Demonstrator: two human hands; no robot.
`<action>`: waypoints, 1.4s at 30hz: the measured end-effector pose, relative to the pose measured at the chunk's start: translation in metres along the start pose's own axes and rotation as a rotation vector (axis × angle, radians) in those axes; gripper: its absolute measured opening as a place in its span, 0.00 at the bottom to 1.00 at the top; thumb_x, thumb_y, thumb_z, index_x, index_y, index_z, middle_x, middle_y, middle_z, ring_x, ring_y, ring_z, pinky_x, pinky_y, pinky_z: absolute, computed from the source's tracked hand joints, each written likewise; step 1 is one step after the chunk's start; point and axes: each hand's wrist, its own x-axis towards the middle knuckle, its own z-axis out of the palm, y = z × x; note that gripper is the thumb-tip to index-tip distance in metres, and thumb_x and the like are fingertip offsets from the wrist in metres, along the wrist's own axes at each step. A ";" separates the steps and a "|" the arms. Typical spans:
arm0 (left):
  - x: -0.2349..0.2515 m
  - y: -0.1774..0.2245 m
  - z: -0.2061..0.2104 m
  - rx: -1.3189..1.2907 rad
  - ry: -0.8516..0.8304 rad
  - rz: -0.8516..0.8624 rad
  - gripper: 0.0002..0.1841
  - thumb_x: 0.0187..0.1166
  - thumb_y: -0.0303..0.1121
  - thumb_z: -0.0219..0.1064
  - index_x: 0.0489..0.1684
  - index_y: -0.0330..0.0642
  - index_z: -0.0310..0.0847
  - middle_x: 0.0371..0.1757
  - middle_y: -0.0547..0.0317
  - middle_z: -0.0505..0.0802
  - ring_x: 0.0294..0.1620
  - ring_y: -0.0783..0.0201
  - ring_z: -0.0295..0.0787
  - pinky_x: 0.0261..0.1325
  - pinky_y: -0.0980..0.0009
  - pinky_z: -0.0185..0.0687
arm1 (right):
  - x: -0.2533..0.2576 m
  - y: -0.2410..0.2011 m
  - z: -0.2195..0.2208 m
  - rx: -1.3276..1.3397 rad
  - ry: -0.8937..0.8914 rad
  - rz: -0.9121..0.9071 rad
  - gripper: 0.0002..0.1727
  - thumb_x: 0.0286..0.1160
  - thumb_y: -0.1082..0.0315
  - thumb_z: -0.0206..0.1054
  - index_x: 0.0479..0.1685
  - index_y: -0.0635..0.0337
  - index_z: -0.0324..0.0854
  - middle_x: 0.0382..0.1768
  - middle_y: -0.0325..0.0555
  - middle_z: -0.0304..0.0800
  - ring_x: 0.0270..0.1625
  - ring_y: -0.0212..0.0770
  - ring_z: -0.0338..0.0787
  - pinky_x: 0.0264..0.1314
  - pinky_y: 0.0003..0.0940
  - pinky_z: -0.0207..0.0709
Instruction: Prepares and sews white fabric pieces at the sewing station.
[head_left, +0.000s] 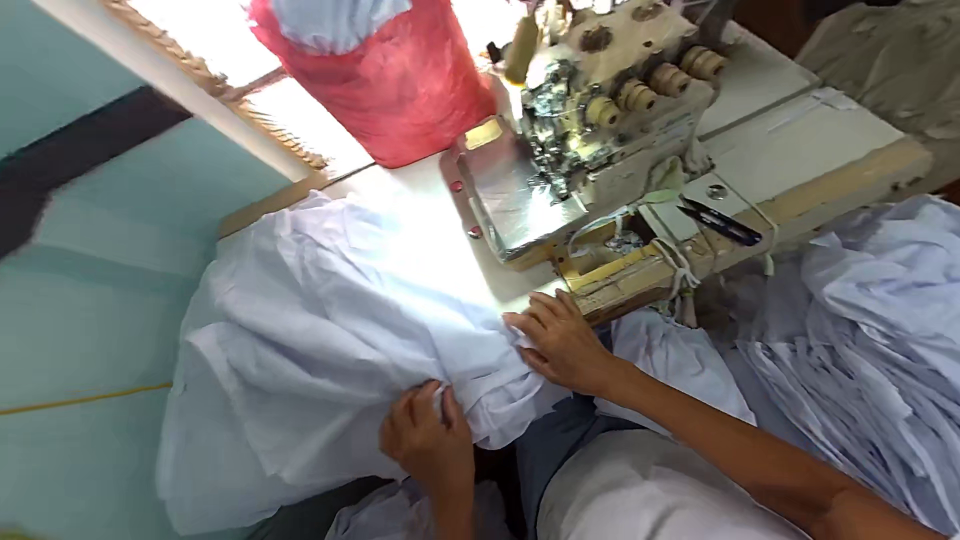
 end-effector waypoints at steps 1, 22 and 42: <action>0.001 0.004 -0.010 -0.021 -0.021 0.013 0.16 0.77 0.31 0.66 0.53 0.26 0.87 0.58 0.22 0.87 0.63 0.23 0.82 0.67 0.32 0.69 | -0.003 0.001 -0.015 0.071 -0.064 0.019 0.28 0.71 0.63 0.74 0.74 0.57 0.82 0.67 0.57 0.88 0.82 0.66 0.74 0.82 0.74 0.58; -0.053 0.142 0.116 -0.630 -1.499 0.429 0.14 0.82 0.21 0.57 0.55 0.28 0.88 0.54 0.36 0.91 0.58 0.46 0.88 0.68 0.53 0.79 | -0.211 0.068 -0.108 0.181 -0.673 0.468 0.15 0.72 0.65 0.76 0.50 0.67 0.88 0.53 0.66 0.87 0.62 0.69 0.83 0.65 0.62 0.74; -0.031 0.072 -0.035 -1.346 -0.604 -0.029 0.10 0.85 0.42 0.64 0.40 0.48 0.86 0.36 0.81 0.90 0.39 0.92 0.84 0.44 0.91 0.81 | -0.072 -0.007 -0.100 0.712 -0.009 0.326 0.14 0.70 0.77 0.49 0.41 0.59 0.81 0.34 0.29 0.84 0.38 0.15 0.81 0.42 0.11 0.75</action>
